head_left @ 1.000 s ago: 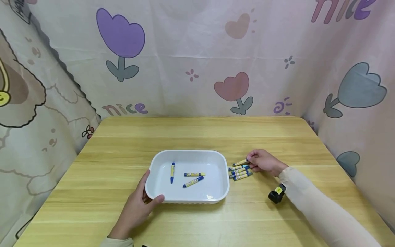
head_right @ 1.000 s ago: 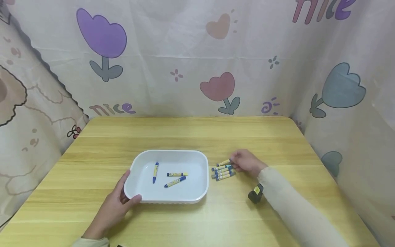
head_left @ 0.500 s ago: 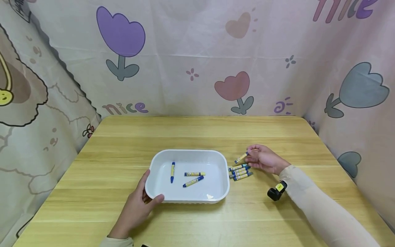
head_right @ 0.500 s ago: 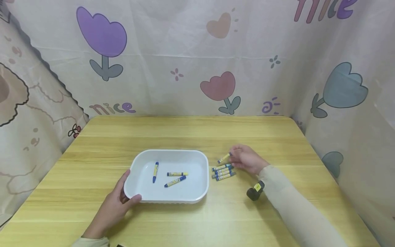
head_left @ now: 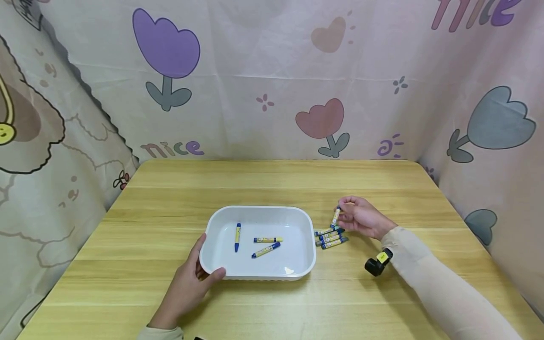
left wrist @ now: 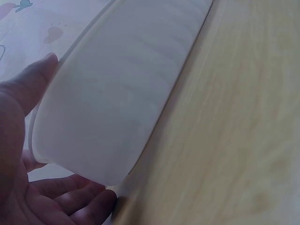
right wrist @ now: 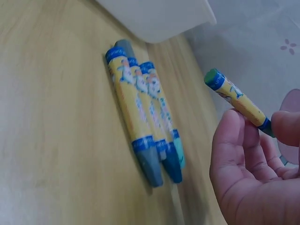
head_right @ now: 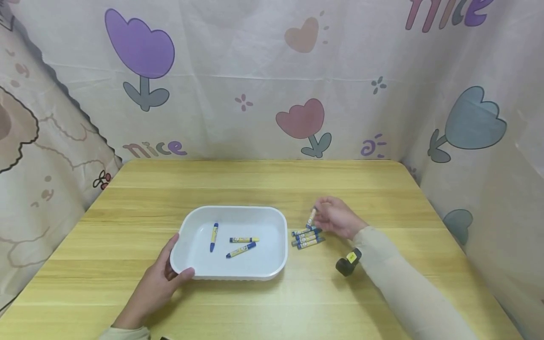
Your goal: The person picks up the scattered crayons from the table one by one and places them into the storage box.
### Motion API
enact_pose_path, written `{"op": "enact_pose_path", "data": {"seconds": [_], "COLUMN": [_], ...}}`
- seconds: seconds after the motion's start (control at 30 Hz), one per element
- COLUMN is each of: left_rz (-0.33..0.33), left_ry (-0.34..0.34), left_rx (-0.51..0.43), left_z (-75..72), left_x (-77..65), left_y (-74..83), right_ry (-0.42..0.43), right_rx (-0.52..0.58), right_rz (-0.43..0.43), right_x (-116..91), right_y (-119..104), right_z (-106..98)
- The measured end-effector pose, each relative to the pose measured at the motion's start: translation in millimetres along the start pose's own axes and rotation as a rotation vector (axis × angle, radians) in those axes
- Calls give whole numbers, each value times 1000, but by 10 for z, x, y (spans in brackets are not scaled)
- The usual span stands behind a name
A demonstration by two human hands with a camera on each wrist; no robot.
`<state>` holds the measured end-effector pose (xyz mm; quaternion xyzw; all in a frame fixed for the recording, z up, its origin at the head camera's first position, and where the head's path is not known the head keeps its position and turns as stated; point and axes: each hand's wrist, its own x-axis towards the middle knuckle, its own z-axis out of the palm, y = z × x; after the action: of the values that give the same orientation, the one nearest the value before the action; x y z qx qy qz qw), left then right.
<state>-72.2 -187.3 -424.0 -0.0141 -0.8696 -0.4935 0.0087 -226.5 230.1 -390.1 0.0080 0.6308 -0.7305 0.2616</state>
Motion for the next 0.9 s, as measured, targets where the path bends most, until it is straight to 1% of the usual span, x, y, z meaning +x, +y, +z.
{"op": "enact_pose_path", "data": {"seconds": [0.3, 0.6, 0.9], "left_rz": [-6, 4, -3], "left_ry": [-3, -4, -8], "left_rx": [6, -8, -12], "left_z": [2, 4, -7], "left_x": [-1, 0, 0], "left_y": [-11, -22, -13], "right_ry": [31, 12, -18], "right_rx": [3, 0, -6], "right_rz": [-29, -30, -49], "right_x": [15, 36, 53], "right_y": [-50, -133, -191], "right_z": [117, 289, 446]}}
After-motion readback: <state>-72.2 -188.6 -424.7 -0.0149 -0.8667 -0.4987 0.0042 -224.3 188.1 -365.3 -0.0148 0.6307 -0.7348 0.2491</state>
